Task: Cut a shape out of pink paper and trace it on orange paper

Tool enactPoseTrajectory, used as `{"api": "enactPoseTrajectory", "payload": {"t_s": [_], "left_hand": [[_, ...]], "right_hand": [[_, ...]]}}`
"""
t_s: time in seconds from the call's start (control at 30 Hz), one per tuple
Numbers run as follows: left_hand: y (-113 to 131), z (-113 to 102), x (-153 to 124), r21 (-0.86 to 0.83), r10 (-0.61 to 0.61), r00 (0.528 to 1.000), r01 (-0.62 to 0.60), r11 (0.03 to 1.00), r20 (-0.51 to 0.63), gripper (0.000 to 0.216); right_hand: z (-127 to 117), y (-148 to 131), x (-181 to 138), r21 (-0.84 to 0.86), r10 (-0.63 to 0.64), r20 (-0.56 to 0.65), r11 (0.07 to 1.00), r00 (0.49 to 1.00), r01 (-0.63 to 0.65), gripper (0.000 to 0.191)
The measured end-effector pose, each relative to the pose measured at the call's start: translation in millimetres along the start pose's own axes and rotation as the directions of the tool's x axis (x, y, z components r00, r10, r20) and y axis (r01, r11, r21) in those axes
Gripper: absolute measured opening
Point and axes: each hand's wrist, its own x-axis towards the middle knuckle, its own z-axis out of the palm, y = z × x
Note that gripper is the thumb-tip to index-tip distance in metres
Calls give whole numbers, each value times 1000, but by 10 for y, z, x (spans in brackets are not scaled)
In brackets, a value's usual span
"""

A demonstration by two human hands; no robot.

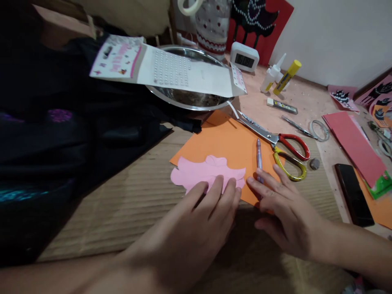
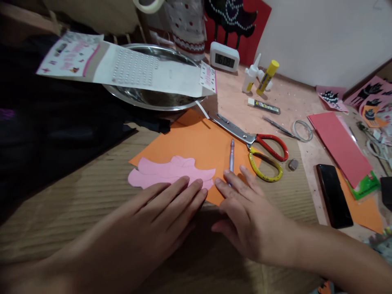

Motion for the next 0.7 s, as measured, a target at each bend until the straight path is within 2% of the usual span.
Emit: {"api": "enactPoseTrajectory", "payload": {"t_s": [0.1,0.23,0.4,0.47,0.6,0.7], "left_hand": [[0,2,4,3,0,1000,0,1000,-2,46],[3,12,4,-3,0,1000,0,1000,-10,47],[1,8,7,22,-7,1000,7,1000,-3,47],[-2,2,10,27,-4,1000,4,1000,-1,45],[-1,0,10,27,7,1000,-7,1000,0,41],[5,5,8,30,11,1000,-11,1000,8,42]], "right_hand": [[-25,48,-4,-62,-75,-58,996,995,72,8],[-26,58,17,-74,-140,-53,988,989,136,6],[-42,43,52,106,-72,33,992,997,68,3],[-68,79,58,138,-46,28,990,999,42,3],[-115,210,85,39,-87,-23,995,996,88,16],[-114,281,142,-1,-163,32,987,986,163,20]]}}
